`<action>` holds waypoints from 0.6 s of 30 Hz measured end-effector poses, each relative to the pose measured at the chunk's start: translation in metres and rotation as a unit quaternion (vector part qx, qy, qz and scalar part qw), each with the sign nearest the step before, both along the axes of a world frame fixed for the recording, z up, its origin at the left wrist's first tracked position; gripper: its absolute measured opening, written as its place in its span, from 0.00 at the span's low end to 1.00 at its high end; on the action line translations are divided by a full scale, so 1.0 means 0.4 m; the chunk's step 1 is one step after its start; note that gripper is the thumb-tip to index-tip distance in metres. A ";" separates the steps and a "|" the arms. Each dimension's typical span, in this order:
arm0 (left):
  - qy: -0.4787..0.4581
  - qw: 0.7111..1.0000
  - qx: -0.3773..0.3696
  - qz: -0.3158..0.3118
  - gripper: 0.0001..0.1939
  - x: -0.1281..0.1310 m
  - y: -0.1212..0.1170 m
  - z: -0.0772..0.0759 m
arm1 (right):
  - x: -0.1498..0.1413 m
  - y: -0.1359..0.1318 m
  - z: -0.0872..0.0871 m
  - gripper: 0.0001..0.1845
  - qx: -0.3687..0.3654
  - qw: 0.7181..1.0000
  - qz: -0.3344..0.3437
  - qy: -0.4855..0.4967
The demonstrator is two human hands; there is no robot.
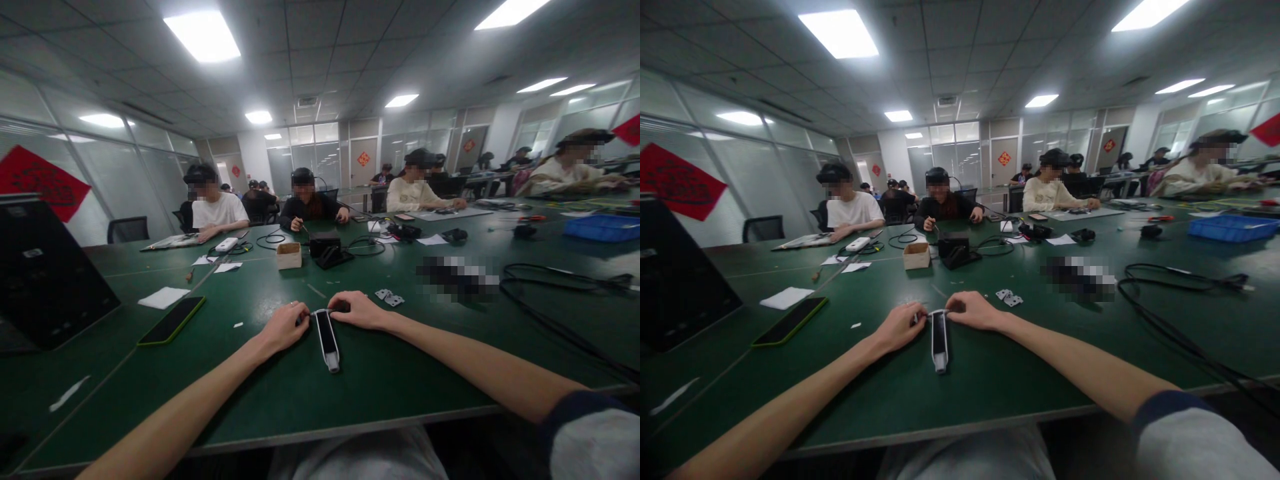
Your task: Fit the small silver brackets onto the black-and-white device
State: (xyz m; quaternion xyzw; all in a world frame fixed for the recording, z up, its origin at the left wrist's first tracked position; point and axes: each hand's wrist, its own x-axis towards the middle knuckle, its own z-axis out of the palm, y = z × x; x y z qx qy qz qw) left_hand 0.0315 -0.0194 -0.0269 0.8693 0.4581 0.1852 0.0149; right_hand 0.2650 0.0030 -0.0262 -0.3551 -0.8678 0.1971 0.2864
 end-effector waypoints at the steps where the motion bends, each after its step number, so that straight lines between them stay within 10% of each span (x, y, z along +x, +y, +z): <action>1: 0.000 1.000 0.000 0.000 0.08 0.000 0.000 0.000 | 0.000 0.001 -0.001 0.11 0.000 1.000 0.002 0.000; 18: -0.005 1.000 -0.003 -0.002 0.07 -0.002 0.002 -0.001 | -0.002 -0.004 0.004 0.10 -0.002 1.000 -0.003 -0.002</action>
